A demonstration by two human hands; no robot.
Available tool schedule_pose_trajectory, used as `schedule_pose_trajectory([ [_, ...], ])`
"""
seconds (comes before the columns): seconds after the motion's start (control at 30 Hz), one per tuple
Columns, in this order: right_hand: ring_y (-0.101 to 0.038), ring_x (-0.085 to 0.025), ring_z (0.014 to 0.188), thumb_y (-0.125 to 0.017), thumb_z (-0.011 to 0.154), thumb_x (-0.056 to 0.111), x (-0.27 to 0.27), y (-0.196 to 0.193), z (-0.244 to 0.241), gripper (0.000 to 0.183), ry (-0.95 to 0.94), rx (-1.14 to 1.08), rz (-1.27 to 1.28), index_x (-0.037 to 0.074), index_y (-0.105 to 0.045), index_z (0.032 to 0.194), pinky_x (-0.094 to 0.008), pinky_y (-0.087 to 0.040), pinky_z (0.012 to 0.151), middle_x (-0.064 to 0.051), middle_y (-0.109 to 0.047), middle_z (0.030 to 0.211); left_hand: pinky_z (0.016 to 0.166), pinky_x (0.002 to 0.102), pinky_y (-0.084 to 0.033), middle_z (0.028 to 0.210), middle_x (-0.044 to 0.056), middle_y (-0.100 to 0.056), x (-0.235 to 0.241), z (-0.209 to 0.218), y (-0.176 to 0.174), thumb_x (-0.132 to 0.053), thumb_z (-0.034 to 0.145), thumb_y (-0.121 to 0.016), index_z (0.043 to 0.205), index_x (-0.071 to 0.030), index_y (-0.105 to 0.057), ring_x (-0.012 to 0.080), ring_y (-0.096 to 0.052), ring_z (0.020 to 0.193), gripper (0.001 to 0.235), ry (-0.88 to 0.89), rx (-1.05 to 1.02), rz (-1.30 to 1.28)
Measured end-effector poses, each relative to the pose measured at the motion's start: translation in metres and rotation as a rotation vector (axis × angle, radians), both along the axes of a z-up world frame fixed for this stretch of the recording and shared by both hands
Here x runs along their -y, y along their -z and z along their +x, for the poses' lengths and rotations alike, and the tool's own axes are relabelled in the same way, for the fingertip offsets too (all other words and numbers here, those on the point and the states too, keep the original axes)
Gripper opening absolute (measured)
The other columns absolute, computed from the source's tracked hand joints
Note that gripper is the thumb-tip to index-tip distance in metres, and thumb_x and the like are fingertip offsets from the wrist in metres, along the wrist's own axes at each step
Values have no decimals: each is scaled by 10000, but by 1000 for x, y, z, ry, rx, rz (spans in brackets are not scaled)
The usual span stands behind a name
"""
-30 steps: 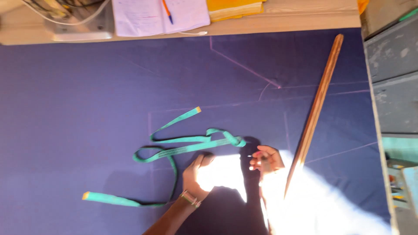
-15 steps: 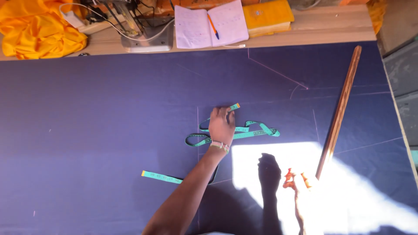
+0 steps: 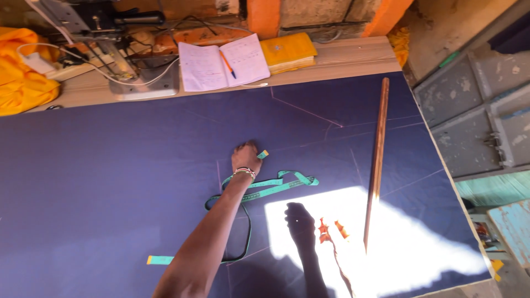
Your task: Measuring and marking dimensions on a large piece of blue fabric using a measuring tape, chalk, and a wooden ruler for pattern making.
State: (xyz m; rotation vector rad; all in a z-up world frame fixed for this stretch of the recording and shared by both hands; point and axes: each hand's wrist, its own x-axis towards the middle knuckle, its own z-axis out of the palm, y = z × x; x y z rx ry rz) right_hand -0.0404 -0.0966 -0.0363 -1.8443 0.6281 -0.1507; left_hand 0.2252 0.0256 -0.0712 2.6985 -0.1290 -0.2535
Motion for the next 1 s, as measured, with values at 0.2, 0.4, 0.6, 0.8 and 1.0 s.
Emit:
schedule_pose_trajectory([
  [0.2,-641,-49,665,-531,950,98,5,-3,24,291,32,-226,91,174,-729,1150,-185,-537,512,36,-719,885,833,499,-578,925,120,-737,-1,-3,-58,-169,862,-651,830,-130,-717,404,-629,1022,82,104,-195,105],
  [0.4,-684,-225,744,-592,826,-131,43,45,27,522,56,200,824,-53,-574,1341,-232,-589,540,-201,-695,949,900,473,-576,958,110,-753,7,2,-58,-275,883,-726,927,-186,-717,370,-729,1017,100,156,-232,-208],
  [0.6,-771,-357,731,-584,982,-20,126,-49,8,276,55,227,665,-87,-646,1243,-439,-666,544,-288,-721,926,334,249,-469,649,166,-662,67,6,-96,-66,917,-616,1066,1,-679,173,-590,358,176,208,-481,-929],
  [0.8,-749,-256,684,-569,1010,-10,138,-62,42,211,156,289,473,-60,-698,1169,-346,-666,537,-225,-725,864,918,495,-567,956,125,-771,134,46,-95,-237,921,-559,958,-157,-784,378,-725,997,242,481,-235,-475],
  [1.0,-735,-218,746,-549,1032,9,142,-81,72,220,198,233,464,-68,-697,1175,-312,-652,606,-207,-719,882,925,474,-584,963,88,-791,193,77,-60,-282,846,-624,931,-184,-818,364,-734,1013,234,563,-236,-380],
])
